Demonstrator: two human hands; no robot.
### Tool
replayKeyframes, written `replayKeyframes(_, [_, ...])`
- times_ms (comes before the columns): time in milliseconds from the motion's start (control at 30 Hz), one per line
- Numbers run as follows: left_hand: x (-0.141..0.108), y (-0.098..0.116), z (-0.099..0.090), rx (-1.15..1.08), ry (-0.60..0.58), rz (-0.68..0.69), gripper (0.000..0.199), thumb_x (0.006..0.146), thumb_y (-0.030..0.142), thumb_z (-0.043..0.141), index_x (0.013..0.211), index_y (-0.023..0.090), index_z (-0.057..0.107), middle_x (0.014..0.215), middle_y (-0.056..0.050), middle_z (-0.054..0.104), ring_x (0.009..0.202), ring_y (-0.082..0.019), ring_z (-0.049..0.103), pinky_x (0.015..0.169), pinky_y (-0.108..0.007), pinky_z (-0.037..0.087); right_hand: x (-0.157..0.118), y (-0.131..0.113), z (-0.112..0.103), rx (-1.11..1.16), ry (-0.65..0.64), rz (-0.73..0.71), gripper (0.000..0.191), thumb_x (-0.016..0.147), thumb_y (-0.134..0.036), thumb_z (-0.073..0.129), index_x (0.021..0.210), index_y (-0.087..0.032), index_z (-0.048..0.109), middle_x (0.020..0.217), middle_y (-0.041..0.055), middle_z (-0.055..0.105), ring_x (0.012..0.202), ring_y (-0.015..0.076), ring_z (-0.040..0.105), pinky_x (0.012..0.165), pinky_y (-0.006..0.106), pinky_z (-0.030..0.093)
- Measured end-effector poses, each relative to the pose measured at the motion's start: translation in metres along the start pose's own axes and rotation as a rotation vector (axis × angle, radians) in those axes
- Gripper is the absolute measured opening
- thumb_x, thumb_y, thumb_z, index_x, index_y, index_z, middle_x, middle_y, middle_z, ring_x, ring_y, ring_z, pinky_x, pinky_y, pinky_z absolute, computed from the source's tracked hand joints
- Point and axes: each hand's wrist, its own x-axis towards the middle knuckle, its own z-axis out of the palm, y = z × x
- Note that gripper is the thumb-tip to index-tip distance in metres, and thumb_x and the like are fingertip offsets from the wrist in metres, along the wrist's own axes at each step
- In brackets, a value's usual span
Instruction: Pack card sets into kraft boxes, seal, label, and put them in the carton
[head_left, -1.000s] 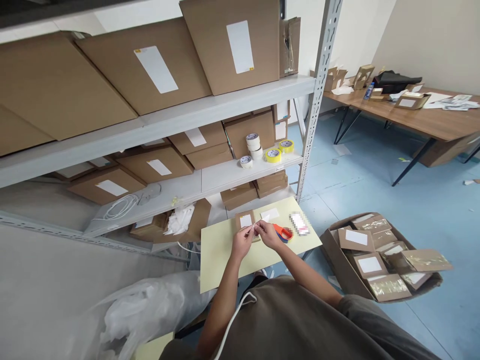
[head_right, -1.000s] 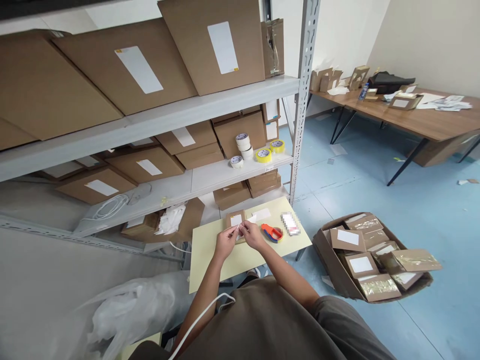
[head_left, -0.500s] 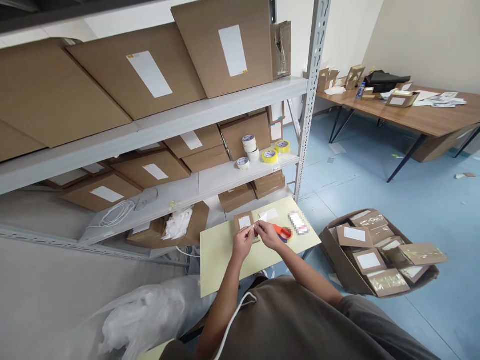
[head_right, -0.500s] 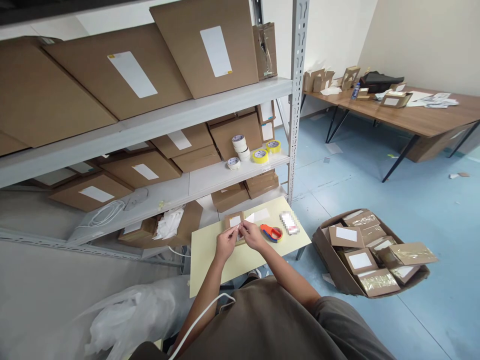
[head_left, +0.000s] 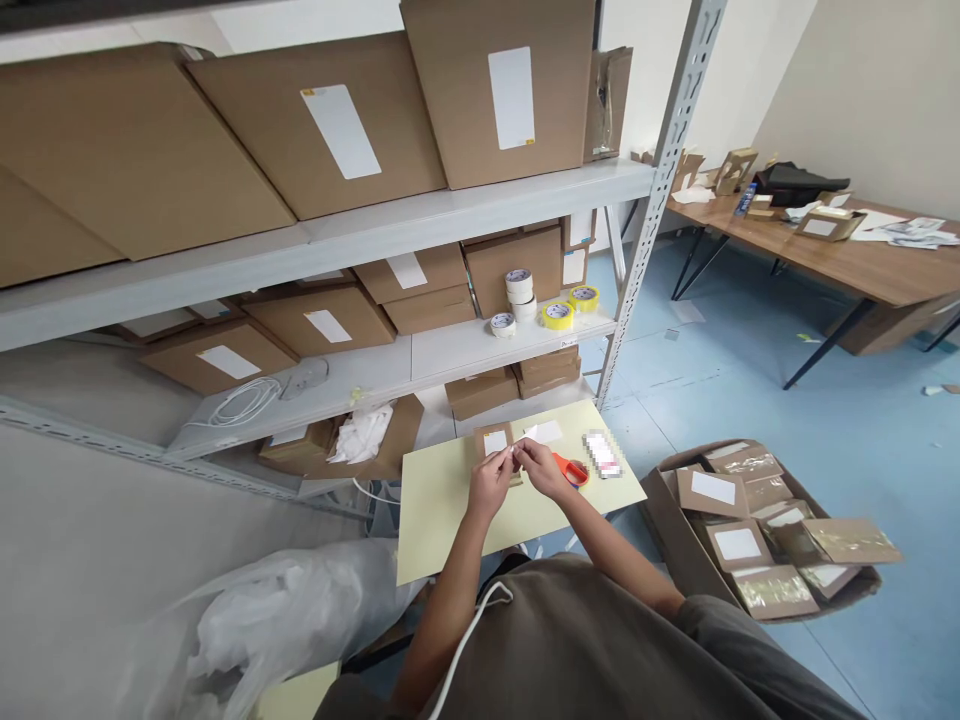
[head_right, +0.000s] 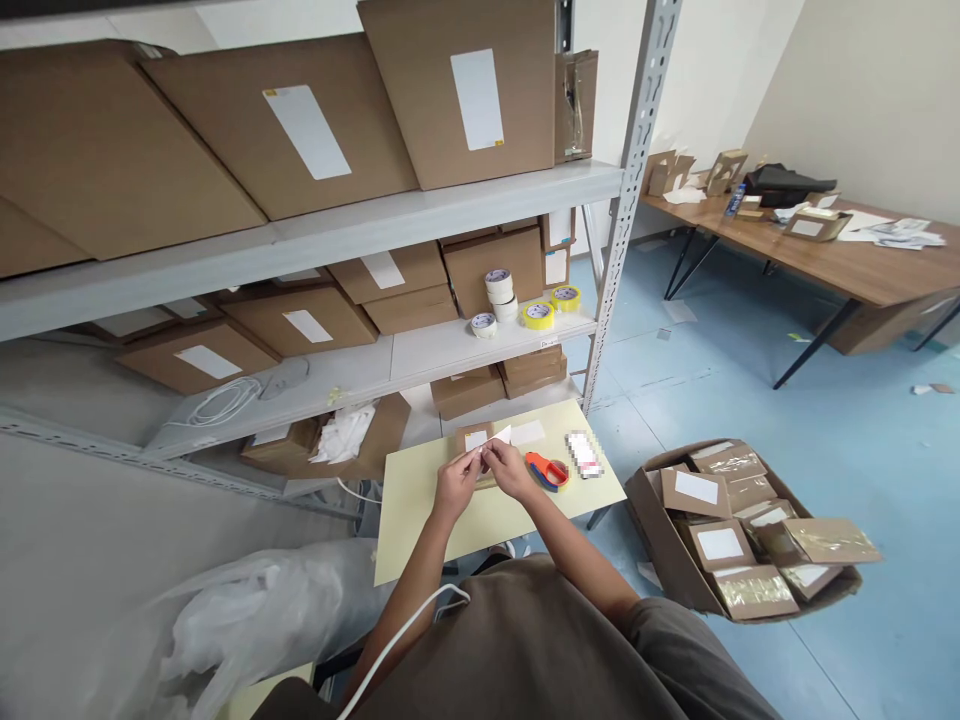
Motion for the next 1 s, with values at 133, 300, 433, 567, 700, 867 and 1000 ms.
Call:
replayKeyframes(133, [0.0, -0.003, 0.002, -0.015, 0.014, -0.011, 0.039, 0.107, 0.041, 0.048, 0.124, 0.023, 0.078, 0.105, -0.008, 0.081, 0.093, -0.02, 0.077, 0.09, -0.032, 0.062, 0.002, -0.004, 0.001, -0.02, -0.013, -0.01, 0.031, 0.098, -0.053, 0.056, 0.091, -0.024, 0.063, 0.08, 0.0001, 0.066, 0.073, 0.0183, 0.06, 0.071, 0.031, 0.049])
replayKeyframes(300, [0.0, -0.003, 0.001, 0.041, 0.035, 0.045, 0.038, 0.106, 0.041, 0.049, 0.122, 0.024, 0.08, 0.103, -0.009, 0.081, 0.09, -0.019, 0.076, 0.088, -0.031, 0.061, 0.002, -0.006, 0.004, -0.109, 0.004, 0.005, 0.032, 0.101, -0.053, 0.05, 0.092, -0.024, 0.063, 0.078, 0.0003, 0.066, 0.068, 0.0186, 0.058, 0.066, 0.03, 0.047])
replayKeyframes(433, [0.001, 0.002, -0.003, 0.05, 0.048, 0.052, 0.037, 0.105, 0.04, 0.051, 0.117, 0.024, 0.081, 0.096, -0.008, 0.08, 0.085, -0.019, 0.076, 0.083, -0.029, 0.06, 0.002, -0.003, 0.003, -0.212, 0.007, -0.032, 0.031, 0.102, -0.051, 0.048, 0.092, -0.024, 0.061, 0.076, 0.0002, 0.064, 0.067, 0.0185, 0.055, 0.064, 0.03, 0.044])
replayKeyframes(567, [0.001, 0.004, -0.003, -0.002, 0.067, 0.036, 0.036, 0.105, 0.039, 0.051, 0.115, 0.024, 0.082, 0.099, -0.009, 0.081, 0.088, -0.02, 0.076, 0.086, -0.031, 0.061, 0.002, -0.002, 0.002, -0.266, 0.036, -0.037, 0.032, 0.101, -0.052, 0.051, 0.088, -0.025, 0.06, 0.074, 0.0003, 0.062, 0.067, 0.0189, 0.055, 0.065, 0.03, 0.045])
replayKeyframes(700, [0.001, 0.005, 0.0, -0.03, 0.082, 0.012, 0.037, 0.106, 0.041, 0.05, 0.111, 0.025, 0.083, 0.098, -0.008, 0.081, 0.088, -0.02, 0.076, 0.086, -0.031, 0.061, 0.001, -0.007, 0.006, -0.196, 0.065, -0.025, 0.035, 0.101, -0.055, 0.051, 0.088, -0.025, 0.06, 0.076, 0.0008, 0.063, 0.067, 0.0189, 0.056, 0.064, 0.03, 0.046])
replayKeyframes(867, [0.001, 0.013, 0.001, -0.076, 0.111, -0.039, 0.039, 0.106, 0.043, 0.05, 0.108, 0.023, 0.084, 0.099, -0.007, 0.081, 0.091, -0.021, 0.076, 0.083, -0.03, 0.061, -0.001, -0.015, 0.005, -0.026, 0.045, -0.004, 0.039, 0.098, -0.06, 0.055, 0.089, -0.024, 0.063, 0.075, 0.0008, 0.064, 0.068, 0.0184, 0.059, 0.065, 0.031, 0.05])
replayKeyframes(1000, [0.002, 0.015, 0.001, -0.092, 0.108, -0.045, 0.039, 0.105, 0.044, 0.051, 0.113, 0.023, 0.083, 0.104, -0.008, 0.081, 0.096, -0.022, 0.076, 0.086, -0.032, 0.061, -0.001, -0.019, 0.001, 0.021, 0.06, 0.012, 0.04, 0.094, -0.062, 0.062, 0.086, -0.023, 0.064, 0.076, 0.001, 0.065, 0.069, 0.0176, 0.06, 0.067, 0.031, 0.052])
